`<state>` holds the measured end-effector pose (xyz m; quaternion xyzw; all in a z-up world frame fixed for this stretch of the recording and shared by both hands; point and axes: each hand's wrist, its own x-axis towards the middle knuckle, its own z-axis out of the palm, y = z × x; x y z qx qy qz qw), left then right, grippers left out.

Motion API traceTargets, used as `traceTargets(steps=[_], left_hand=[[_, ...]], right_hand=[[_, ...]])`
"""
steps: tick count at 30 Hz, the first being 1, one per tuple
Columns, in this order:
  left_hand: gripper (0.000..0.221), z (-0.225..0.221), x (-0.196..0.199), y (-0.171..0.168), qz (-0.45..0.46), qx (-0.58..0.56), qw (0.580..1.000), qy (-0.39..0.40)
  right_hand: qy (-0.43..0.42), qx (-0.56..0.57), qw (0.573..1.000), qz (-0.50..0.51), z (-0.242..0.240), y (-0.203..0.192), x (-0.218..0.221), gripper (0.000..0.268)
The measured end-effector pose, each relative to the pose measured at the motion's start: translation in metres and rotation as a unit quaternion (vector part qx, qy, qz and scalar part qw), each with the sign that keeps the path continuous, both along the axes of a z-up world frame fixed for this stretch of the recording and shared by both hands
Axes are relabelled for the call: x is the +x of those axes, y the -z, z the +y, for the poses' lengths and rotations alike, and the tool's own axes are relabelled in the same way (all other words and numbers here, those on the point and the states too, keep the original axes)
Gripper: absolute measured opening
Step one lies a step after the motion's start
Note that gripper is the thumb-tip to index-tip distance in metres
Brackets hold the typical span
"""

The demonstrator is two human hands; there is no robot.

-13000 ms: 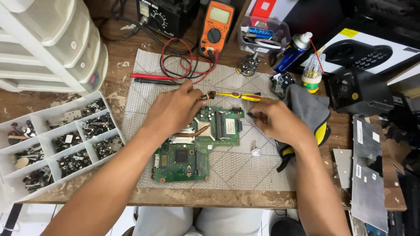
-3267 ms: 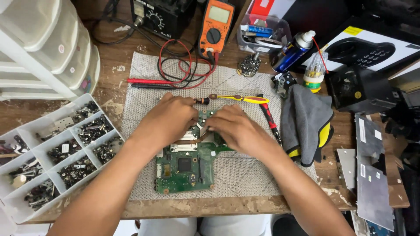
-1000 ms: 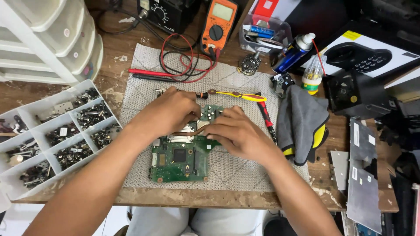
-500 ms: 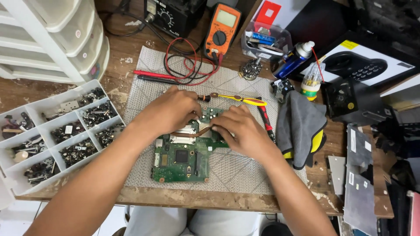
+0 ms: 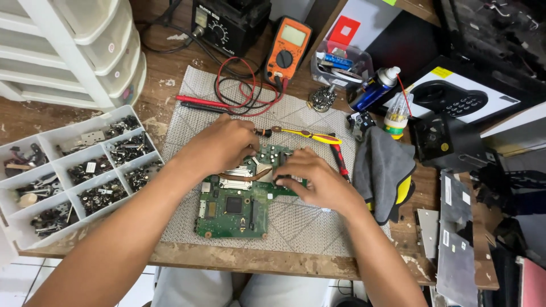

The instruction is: Picking screws from an organizer and using a screwdriver to fasten components on a motherboard.

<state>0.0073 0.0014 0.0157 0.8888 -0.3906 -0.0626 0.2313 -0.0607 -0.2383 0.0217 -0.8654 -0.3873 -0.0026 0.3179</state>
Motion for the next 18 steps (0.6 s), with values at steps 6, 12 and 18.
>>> traceTargets(steps=[6,12,18], left_hand=[[0.013,0.003,-0.004,-0.007,-0.006,0.006,1.0,0.001],[0.013,0.002,-0.003,-0.007,-0.019,-0.003,1.0,-0.005],[0.013,0.002,-0.003,-0.003,-0.018,-0.003,1.0,-0.009]], right_hand=[[0.003,0.049,0.997,0.058,-0.006,-0.002,0.0,0.019],[0.085,0.105,0.989,-0.066,-0.019,0.016,0.013,0.019],[0.099,0.09,0.986,-0.104,0.009,0.018,0.01,0.018]])
